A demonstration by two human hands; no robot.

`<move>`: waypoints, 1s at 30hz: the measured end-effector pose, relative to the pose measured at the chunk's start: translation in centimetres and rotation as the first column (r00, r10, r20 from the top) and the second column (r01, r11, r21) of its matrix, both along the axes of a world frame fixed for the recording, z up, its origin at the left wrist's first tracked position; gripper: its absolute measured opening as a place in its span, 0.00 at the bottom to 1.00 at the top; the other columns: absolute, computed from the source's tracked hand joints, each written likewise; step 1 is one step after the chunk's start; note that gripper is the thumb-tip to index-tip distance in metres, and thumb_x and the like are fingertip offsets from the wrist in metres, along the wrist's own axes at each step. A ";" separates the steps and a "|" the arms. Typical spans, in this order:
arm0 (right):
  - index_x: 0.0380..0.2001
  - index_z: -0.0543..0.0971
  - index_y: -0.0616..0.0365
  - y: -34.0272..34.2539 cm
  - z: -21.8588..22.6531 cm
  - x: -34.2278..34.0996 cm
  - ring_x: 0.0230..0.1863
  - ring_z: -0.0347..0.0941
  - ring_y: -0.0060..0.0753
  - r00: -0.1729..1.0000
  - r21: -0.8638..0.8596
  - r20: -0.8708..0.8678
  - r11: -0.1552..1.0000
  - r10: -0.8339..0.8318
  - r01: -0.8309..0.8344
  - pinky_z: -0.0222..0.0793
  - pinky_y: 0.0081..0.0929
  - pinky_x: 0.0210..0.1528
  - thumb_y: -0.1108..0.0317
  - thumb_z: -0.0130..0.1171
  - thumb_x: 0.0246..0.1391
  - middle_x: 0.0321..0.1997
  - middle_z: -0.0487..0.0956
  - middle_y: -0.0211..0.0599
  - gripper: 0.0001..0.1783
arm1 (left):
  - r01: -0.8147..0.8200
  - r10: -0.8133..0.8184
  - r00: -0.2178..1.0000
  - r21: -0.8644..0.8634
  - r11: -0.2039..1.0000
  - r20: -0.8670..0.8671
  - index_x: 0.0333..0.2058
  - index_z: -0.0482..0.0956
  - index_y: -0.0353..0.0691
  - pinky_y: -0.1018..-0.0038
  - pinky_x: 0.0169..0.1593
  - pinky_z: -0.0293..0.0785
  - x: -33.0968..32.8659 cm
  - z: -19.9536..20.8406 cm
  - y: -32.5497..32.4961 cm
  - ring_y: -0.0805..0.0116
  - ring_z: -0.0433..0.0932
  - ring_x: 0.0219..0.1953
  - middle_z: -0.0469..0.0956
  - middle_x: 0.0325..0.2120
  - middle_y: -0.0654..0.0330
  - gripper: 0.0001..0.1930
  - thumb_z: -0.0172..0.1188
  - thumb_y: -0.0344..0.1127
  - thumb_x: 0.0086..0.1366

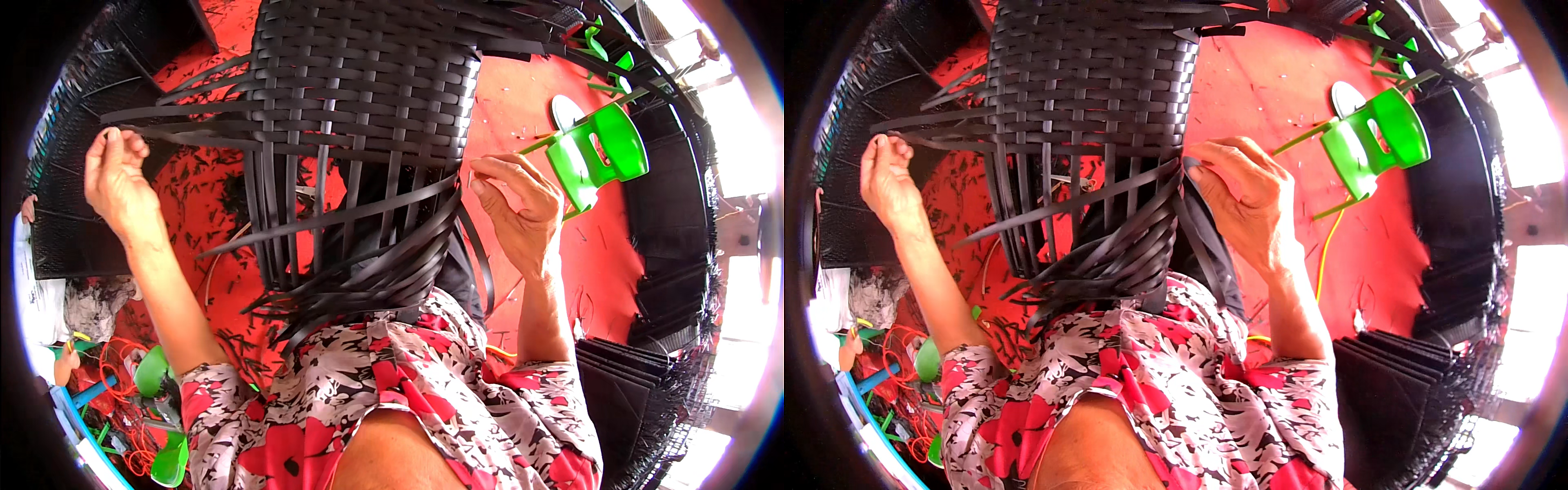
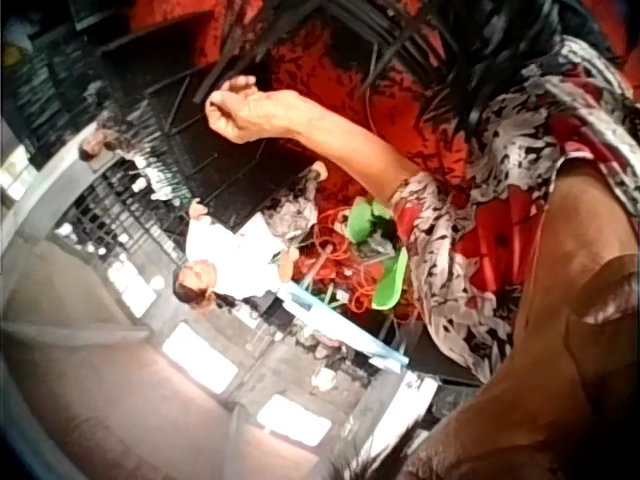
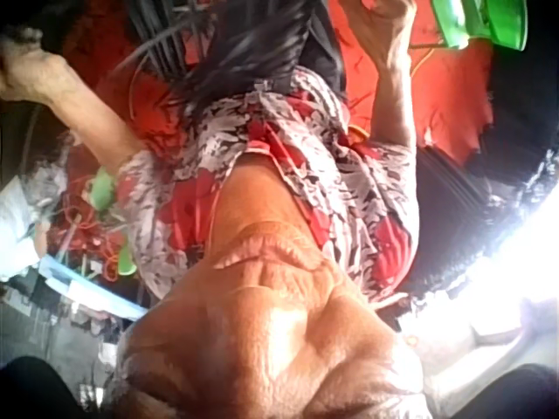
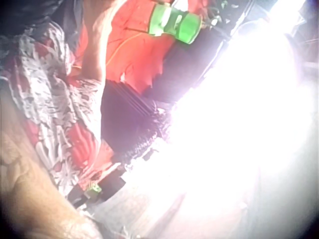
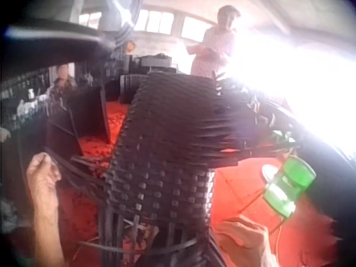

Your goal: The person weaves black plastic strips onto a frame by hand to create a wicker-style furniture component.

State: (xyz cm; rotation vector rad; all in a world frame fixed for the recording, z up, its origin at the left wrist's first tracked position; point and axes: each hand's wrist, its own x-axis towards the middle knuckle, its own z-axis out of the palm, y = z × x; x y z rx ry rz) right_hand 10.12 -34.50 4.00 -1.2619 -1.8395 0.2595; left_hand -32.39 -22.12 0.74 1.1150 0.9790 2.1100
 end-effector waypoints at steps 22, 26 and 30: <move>0.33 0.76 0.61 1.8 0.2 -0.9 0.24 0.74 0.42 0.944 0.281 0.329 0.955 -0.003 -0.095 0.71 0.33 0.27 0.78 0.67 0.44 0.25 0.77 0.38 0.12 | 0.455 -0.361 0.872 -0.276 0.847 0.330 0.38 0.81 0.35 0.78 0.43 0.72 12.2 -1.8 -7.0 0.76 0.77 0.35 0.82 0.35 0.63 0.06 0.64 0.28 0.62; 0.32 0.76 0.62 2.1 0.5 -0.9 0.23 0.73 0.40 0.919 0.323 0.392 0.940 -0.030 -0.107 0.69 0.31 0.26 0.80 0.66 0.44 0.24 0.76 0.39 0.10 | 0.397 -0.283 0.883 -0.272 0.877 0.374 0.32 0.81 0.36 0.78 0.44 0.73 12.8 -1.3 -6.2 0.75 0.78 0.33 0.82 0.32 0.63 0.02 0.64 0.27 0.62; 0.31 0.74 0.59 2.9 1.0 -0.9 0.22 0.72 0.40 0.913 0.354 0.407 0.924 -0.011 -0.147 0.70 0.33 0.25 0.80 0.63 0.42 0.20 0.72 0.35 0.12 | 0.439 -0.299 0.866 -0.325 0.837 0.401 0.32 0.80 0.37 0.72 0.42 0.76 12.2 -1.0 -5.4 0.70 0.79 0.33 0.82 0.32 0.61 0.03 0.63 0.30 0.63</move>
